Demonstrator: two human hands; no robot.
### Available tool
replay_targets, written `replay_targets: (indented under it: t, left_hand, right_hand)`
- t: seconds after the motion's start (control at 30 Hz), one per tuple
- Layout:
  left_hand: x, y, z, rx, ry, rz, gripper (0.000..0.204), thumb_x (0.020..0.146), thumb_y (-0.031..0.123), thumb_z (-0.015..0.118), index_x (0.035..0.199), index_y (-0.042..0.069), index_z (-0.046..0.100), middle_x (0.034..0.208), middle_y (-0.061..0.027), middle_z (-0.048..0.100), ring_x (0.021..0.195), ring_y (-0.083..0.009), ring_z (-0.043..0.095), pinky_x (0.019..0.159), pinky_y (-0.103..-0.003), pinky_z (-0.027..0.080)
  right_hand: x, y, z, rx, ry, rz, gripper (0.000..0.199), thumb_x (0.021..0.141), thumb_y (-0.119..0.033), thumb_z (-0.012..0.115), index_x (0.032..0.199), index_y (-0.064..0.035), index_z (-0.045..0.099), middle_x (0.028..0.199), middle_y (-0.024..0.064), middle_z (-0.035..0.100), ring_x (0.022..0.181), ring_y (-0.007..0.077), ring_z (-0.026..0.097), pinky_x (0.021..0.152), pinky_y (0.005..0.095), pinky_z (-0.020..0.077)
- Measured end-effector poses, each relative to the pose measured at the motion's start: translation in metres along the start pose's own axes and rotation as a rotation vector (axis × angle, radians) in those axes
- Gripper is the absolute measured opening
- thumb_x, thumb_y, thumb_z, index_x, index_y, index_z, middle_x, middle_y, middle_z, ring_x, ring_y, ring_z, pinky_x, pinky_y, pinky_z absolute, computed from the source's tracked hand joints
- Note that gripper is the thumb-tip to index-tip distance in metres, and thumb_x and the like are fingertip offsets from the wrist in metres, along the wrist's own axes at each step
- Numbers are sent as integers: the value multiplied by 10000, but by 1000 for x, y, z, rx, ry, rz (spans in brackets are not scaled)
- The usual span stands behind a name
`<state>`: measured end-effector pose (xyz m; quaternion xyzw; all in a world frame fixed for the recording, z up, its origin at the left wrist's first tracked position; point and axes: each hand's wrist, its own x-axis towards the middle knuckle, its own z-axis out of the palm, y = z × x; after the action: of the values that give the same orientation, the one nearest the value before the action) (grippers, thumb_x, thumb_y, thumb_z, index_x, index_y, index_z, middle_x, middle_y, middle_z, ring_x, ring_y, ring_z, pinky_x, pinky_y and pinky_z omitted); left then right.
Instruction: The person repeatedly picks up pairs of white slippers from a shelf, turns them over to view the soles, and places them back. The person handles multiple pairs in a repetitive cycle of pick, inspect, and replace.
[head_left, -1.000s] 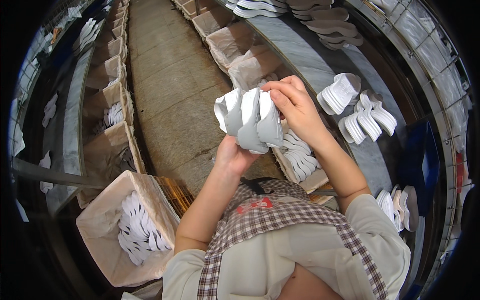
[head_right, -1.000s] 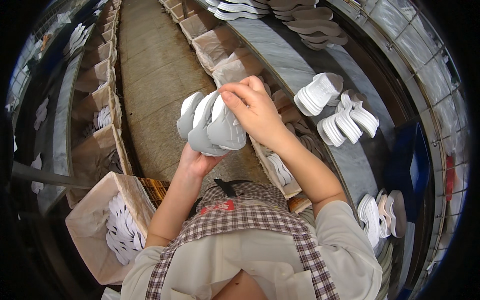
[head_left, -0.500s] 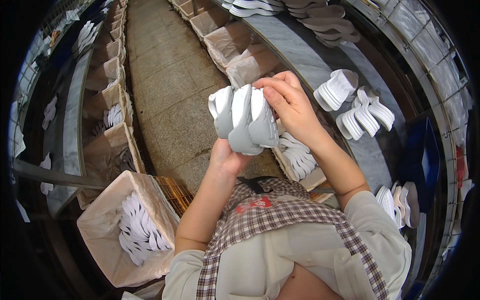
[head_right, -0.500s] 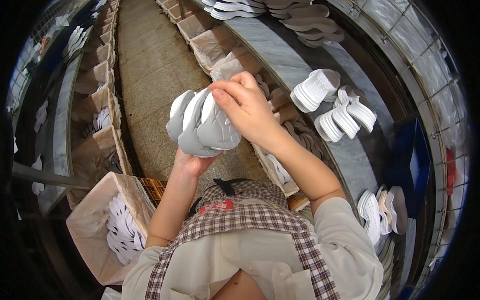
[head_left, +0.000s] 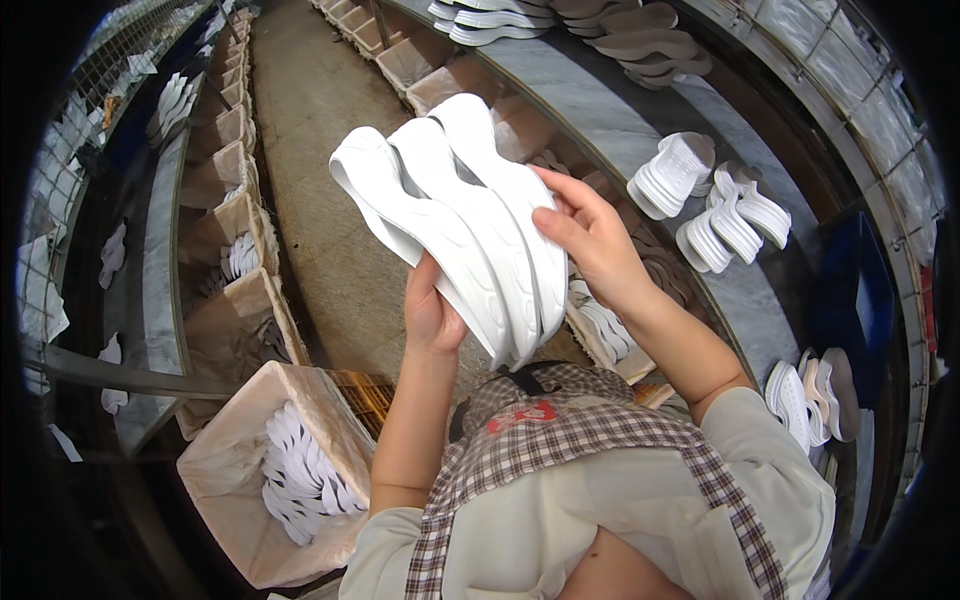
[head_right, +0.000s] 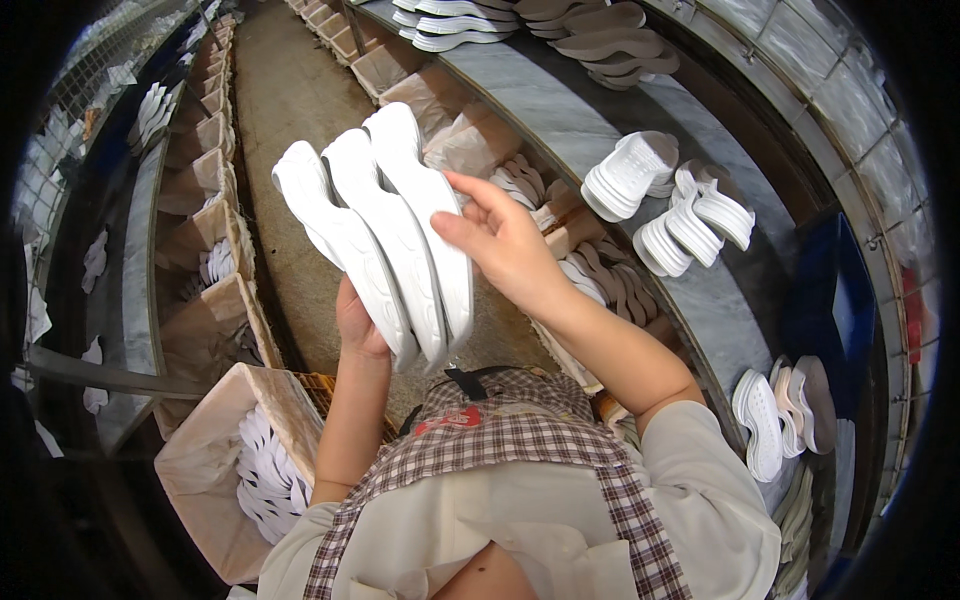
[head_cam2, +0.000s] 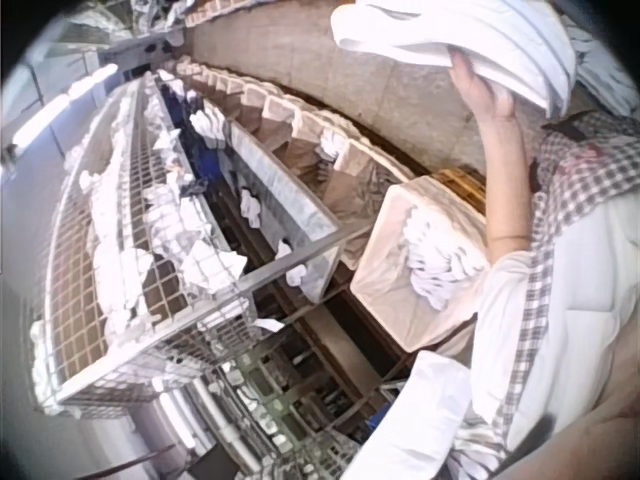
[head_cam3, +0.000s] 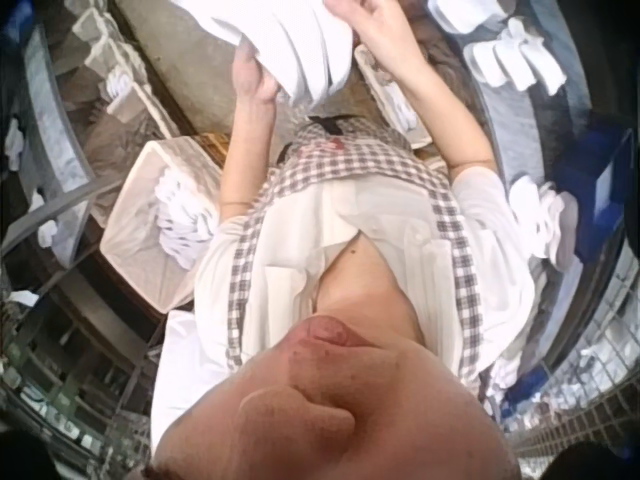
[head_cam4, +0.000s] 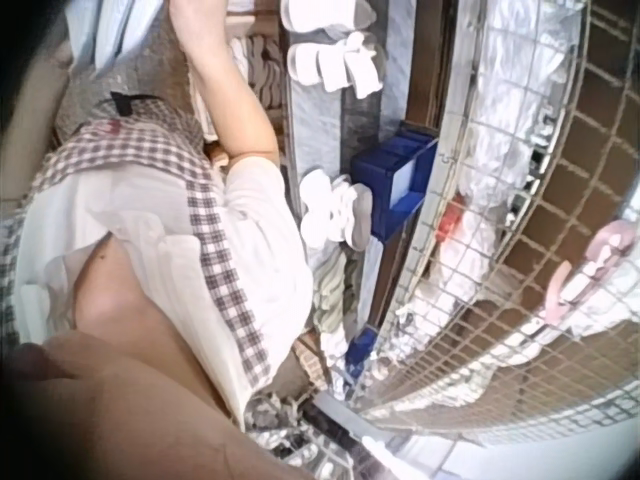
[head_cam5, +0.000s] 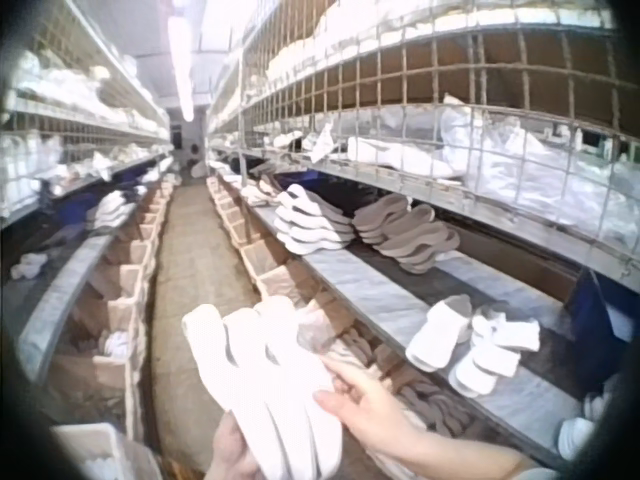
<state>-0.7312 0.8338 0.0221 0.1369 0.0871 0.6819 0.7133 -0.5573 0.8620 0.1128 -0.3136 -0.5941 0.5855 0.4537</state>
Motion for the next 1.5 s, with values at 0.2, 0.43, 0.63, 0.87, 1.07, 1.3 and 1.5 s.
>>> replay_targets:
  t: [0.2, 0.43, 0.63, 0.87, 1.07, 1.3, 1.5]
  left_hand:
    - [0, 1, -9, 59, -29, -8, 657, 907, 441, 505, 1367, -6, 365, 1288, -221, 504, 1138, -330, 555, 919, -473, 512]
    - [-1, 4, -10, 109, -164, 36, 719, 815, 388, 689, 1345, 13, 381, 1270, -152, 529, 1153, -285, 547, 945, -404, 502]
    - [-1, 3, -9, 400, -117, 141, 945, 698, 505, 763, 1379, 30, 311, 1310, -108, 483, 1174, -250, 522, 956, -386, 481]
    - [-2, 5, -31, 583, -116, 142, 1032, 666, 590, 743, 1386, 17, 278, 1294, -96, 466, 1131, -220, 525, 927, -362, 477]
    - [-2, 14, -49, 713, -57, 94, 620, 814, 259, 693, 1308, 1, 423, 1243, -138, 528, 1094, -250, 557, 908, -387, 492]
    - [0, 22, -55, 877, -120, 80, 465, 800, 109, 695, 1223, 13, 527, 1179, -85, 569, 1045, -192, 553, 892, -346, 475]
    - [0, 24, -55, 953, -216, 65, 501, 897, 226, 595, 1321, 14, 434, 1264, -131, 521, 1101, -248, 558, 904, -384, 503]
  right_hand:
    - [-13, 6, 0, 35, -27, -27, 543, 850, -182, 627, 1323, -15, 419, 1228, 110, 476, 1160, 175, 439, 955, 328, 379]
    - [-21, 15, -6, 159, -70, -37, 592, 853, -176, 633, 1350, -17, 353, 1294, 134, 447, 1204, 209, 421, 1034, 338, 310]
    - [-16, 19, -15, -70, -74, -30, 675, 820, -235, 696, 1355, 15, 368, 1285, 157, 429, 1213, 240, 412, 1041, 342, 302]
    - [-13, 16, -23, -307, -188, -13, 755, 721, -321, 780, 1301, 35, 453, 1306, 185, 399, 1272, 304, 332, 1076, 390, 245]
    - [-16, 28, -28, -335, -215, -71, 798, 686, -297, 805, 1313, 28, 436, 1365, 175, 360, 1306, 316, 294, 1091, 398, 217]
    - [-17, 45, -37, -375, -228, -107, 819, 679, -272, 809, 1334, 14, 409, 1395, 171, 313, 1340, 319, 237, 1103, 402, 183]
    - [-18, 53, -43, -352, -229, -99, 846, 665, -262, 815, 1347, 6, 392, 1415, 172, 296, 1345, 325, 227, 1105, 403, 175]
